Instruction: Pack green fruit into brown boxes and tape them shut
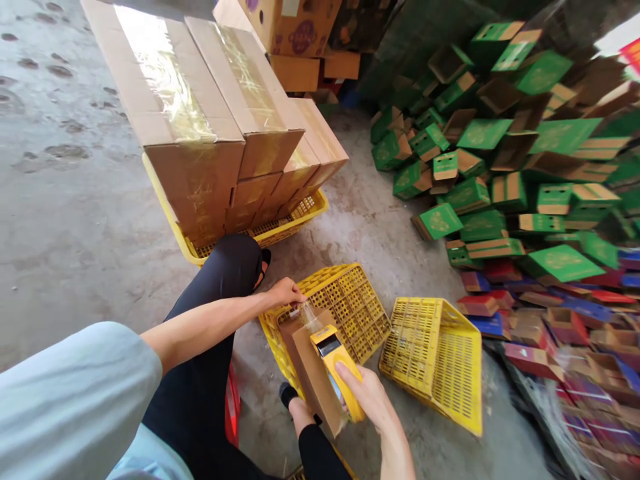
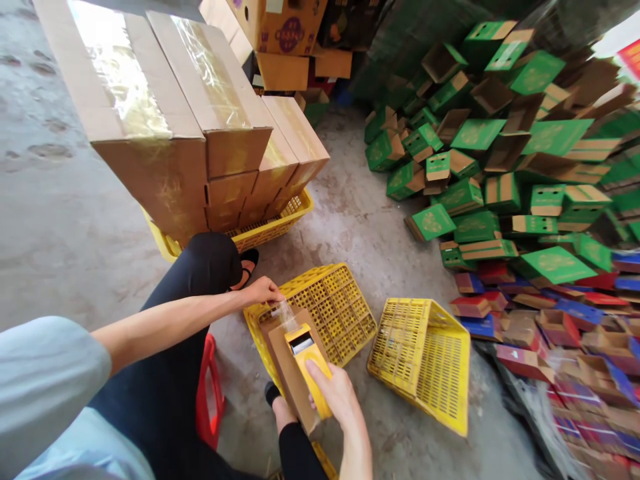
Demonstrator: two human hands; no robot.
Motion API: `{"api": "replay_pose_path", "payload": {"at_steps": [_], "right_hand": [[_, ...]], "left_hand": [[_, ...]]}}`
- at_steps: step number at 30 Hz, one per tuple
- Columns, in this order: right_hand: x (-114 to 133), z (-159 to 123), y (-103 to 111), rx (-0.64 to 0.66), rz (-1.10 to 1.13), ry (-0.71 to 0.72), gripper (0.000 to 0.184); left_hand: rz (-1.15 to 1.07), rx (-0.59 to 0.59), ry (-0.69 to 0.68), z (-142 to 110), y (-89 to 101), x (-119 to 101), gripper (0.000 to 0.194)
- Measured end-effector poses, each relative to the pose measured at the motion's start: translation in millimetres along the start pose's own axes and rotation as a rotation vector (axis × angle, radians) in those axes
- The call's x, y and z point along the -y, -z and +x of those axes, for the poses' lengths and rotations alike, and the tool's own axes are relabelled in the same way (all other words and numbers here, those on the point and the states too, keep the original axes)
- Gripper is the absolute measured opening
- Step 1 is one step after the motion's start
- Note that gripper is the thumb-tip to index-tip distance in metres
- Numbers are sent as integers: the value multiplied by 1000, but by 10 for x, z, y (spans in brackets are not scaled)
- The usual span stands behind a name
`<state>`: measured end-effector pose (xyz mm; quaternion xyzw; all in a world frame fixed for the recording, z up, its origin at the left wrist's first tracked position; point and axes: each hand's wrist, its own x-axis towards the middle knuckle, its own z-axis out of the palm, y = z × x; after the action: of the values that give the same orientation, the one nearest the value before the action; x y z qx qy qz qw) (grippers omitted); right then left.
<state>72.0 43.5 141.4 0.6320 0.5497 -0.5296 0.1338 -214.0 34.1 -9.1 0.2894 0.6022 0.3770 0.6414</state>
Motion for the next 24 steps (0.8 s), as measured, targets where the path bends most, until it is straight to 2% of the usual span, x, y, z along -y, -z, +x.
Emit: {"api": "replay_pose_path", "payload": {"at_steps": [18, 24], "right_hand": [[27, 43, -43, -26, 4, -10, 45], [30, 54, -43, -21, 5, 16, 46]], "left_hand": [[145, -36, 13, 131, -22, 210, 24], [176, -66, 21, 166, -88, 296, 26]]}}
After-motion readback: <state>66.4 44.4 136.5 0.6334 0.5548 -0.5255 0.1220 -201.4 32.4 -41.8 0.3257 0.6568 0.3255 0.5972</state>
